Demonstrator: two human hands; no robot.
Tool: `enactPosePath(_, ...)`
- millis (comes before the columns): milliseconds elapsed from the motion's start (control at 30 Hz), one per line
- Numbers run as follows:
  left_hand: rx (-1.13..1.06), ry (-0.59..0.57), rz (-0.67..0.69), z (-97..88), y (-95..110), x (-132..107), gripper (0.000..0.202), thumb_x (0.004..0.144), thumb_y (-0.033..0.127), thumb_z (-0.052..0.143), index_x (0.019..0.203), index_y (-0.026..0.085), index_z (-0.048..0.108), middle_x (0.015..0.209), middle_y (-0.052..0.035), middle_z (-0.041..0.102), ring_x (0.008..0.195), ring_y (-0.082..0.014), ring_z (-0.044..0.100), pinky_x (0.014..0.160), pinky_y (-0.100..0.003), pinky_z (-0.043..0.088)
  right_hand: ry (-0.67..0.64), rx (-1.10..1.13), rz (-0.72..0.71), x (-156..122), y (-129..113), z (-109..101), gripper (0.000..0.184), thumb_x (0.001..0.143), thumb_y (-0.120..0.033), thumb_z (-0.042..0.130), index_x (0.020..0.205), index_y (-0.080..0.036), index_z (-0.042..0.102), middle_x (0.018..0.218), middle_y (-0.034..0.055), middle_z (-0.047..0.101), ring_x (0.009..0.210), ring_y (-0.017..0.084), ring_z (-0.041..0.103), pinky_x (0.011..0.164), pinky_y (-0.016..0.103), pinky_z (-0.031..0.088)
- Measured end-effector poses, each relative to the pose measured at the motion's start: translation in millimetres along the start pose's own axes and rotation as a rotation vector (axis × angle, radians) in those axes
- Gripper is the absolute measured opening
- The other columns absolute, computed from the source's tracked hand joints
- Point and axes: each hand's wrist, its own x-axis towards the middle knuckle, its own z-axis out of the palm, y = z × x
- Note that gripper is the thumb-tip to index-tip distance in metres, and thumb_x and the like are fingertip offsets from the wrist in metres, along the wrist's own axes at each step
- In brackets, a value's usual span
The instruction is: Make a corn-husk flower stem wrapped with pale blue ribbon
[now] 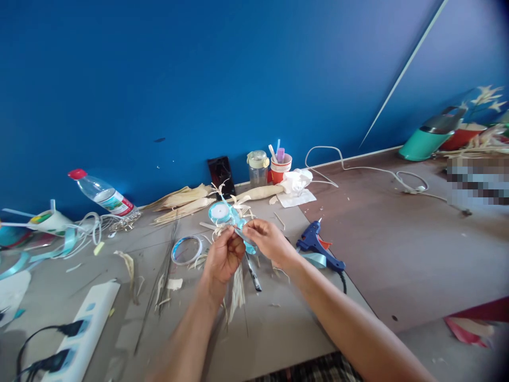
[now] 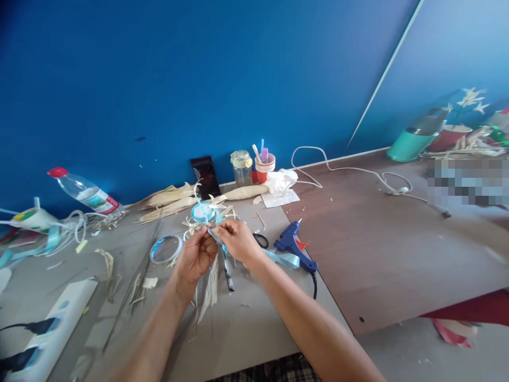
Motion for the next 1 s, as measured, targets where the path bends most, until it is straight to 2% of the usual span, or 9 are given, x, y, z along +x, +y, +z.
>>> enactPosePath(100,-0.004,-0.013,-0.012,-0.8,0.7,-0.6,0.025,0.067,0.012,0.068,0.065,0.014,0.044,0.05,0.0096,0.03,0.039,-0.0001,0.027,0.036,-0.012,0.024,-0.028,0.071,0.046,1.6,0.4,-1.2,0.025,0.073,-0.04,0.057,0.069,-0.015,0.057,0.056,-0.0055,0.041,0.053,0.008,0.036,0.052,0.023,0.029)
enactPosePath(233,0.011,0.006,0.019,0.3,0.5,-1.3,0.023,0.068,0.012,0.068,0.067,0.014,0.045,0.05,0.01,0.03,0.039,0.0001,0.025,0.037,-0.012,0.025,-0.039,0.128,0.096,2.2,3.6,0.5,0.019,0.064,-0.032,0.064,0.064,-0.015,0.056,0.057,-0.0053,0.046,0.055,0.008,0.038,0.055,0.023,0.03)
enactPosePath(367,0.018,0.006,0.034,0.9,1.0,-1.6,0.025,0.067,0.01,0.068,0.066,0.015,0.044,0.05,0.0098,0.032,0.039,-0.0003,0.026,0.036,-0.012,0.024,-0.039,0.281,0.111,2.6,5.9,3.4,0.02,0.066,-0.033,0.063,0.067,-0.015,0.057,0.057,-0.0052,0.048,0.055,0.007,0.04,0.057,0.023,0.033)
enactPosePath(433,0.014,0.011,0.04,0.9,1.3,-1.5,0.026,0.067,0.009,0.068,0.065,0.015,0.043,0.05,0.0098,0.032,0.038,-0.0005,0.027,0.036,-0.012,0.024,-0.029,0.289,0.095,2.3,5.2,4.4,0.02,0.067,-0.034,0.062,0.069,-0.014,0.059,0.056,-0.0049,0.048,0.054,0.008,0.039,0.056,0.023,0.033)
enactPosePath(533,0.013,0.008,0.056,1.5,1.6,-1.9,0.026,0.067,0.01,0.068,0.064,0.015,0.043,0.048,0.0098,0.032,0.038,-0.0008,0.027,0.036,-0.013,0.025,0.021,0.157,0.009,-0.4,1.9,5.9,0.016,0.071,-0.031,0.059,0.069,-0.015,0.06,0.058,-0.004,0.05,0.055,0.009,0.042,0.056,0.023,0.033)
enactPosePath(700,0.019,0.032,0.089,3.5,1.7,-3.6,0.023,0.064,0.01,0.069,0.064,0.015,0.047,0.049,0.0093,0.038,0.037,-0.0001,0.028,0.036,-0.012,0.028,0.09,-0.203,-0.252,-9.0,-5.1,8.7,0.013,0.078,-0.02,0.053,0.068,-0.017,0.061,0.068,-0.0005,0.058,0.068,0.013,0.053,0.068,0.025,0.039)
enactPosePath(800,0.031,0.076,0.095,2.7,1.5,-3.9,0.02,0.063,0.009,0.069,0.066,0.014,0.05,0.052,0.0083,0.045,0.038,0.0004,0.031,0.037,-0.011,0.03,0.087,-0.339,-0.383,-12.2,-6.3,9.2,0.016,0.08,-0.016,0.051,0.067,-0.018,0.06,0.069,0.0007,0.057,0.069,0.013,0.053,0.069,0.025,0.04)
enactPosePath(1000,0.051,0.121,0.084,1.1,-0.7,-2.0,0.015,0.063,0.012,0.069,0.069,0.013,0.055,0.058,0.0055,0.056,0.039,0.0007,0.042,0.037,-0.009,0.034,0.057,-0.503,-0.519,-11.8,-1.8,8.3,0.02,0.084,-0.015,0.046,0.068,-0.018,0.058,0.071,0.003,0.056,0.066,0.013,0.051,0.064,0.024,0.039)
